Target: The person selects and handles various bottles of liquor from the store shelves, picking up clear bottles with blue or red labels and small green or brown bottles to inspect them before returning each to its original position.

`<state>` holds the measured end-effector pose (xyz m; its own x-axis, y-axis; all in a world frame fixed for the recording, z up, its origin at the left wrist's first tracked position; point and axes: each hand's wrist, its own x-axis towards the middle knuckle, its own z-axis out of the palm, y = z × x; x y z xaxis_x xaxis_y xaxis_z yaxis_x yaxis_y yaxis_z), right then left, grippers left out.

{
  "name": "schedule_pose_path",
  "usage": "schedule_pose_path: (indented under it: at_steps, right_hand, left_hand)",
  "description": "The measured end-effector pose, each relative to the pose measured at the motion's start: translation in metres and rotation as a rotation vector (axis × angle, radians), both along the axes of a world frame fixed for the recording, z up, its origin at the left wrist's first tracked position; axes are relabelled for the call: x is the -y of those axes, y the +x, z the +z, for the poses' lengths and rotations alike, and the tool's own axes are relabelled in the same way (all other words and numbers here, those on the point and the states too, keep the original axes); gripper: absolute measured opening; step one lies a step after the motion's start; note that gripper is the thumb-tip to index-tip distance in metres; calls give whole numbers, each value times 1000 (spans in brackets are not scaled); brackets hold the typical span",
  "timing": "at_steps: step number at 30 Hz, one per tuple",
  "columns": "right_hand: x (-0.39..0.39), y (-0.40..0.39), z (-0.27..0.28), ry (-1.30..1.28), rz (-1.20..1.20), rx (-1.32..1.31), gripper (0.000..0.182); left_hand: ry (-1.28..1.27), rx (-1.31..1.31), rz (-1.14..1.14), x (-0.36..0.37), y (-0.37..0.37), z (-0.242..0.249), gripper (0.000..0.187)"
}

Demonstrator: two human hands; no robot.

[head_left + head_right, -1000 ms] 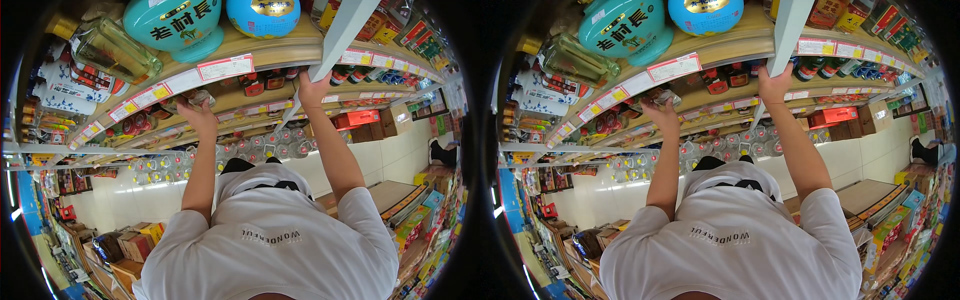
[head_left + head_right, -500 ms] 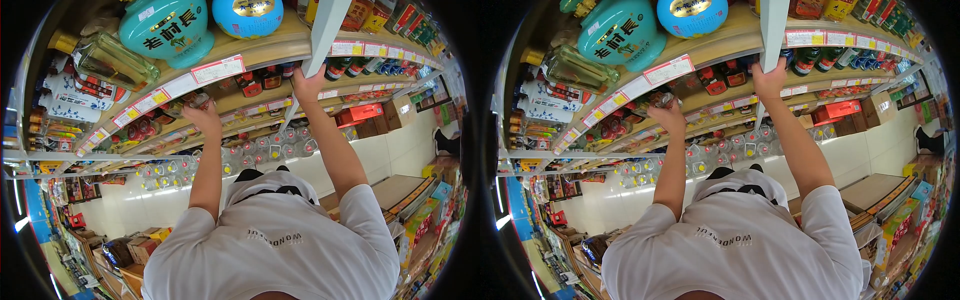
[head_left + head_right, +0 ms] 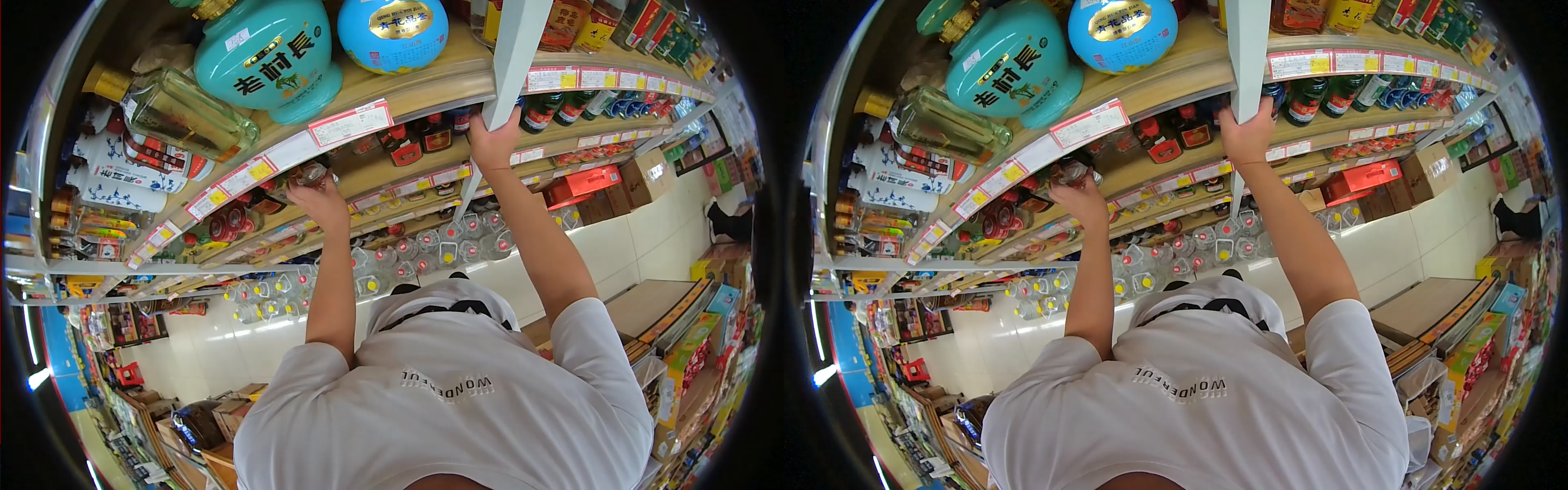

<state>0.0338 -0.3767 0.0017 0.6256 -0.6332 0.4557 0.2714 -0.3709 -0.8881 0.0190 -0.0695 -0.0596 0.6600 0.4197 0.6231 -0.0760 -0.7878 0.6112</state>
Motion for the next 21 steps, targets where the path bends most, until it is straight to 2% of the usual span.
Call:
schedule_pose_path:
  at_steps: [11, 21]
  right_hand:
    - [4, 5, -12, -11, 15, 30, 40]
    - [2, 1, -3, 1, 8, -1, 40]
  left_hand:
    - [33, 73, 19, -3, 1, -2, 81]
    - [-29, 42, 57, 0, -3, -1, 89]
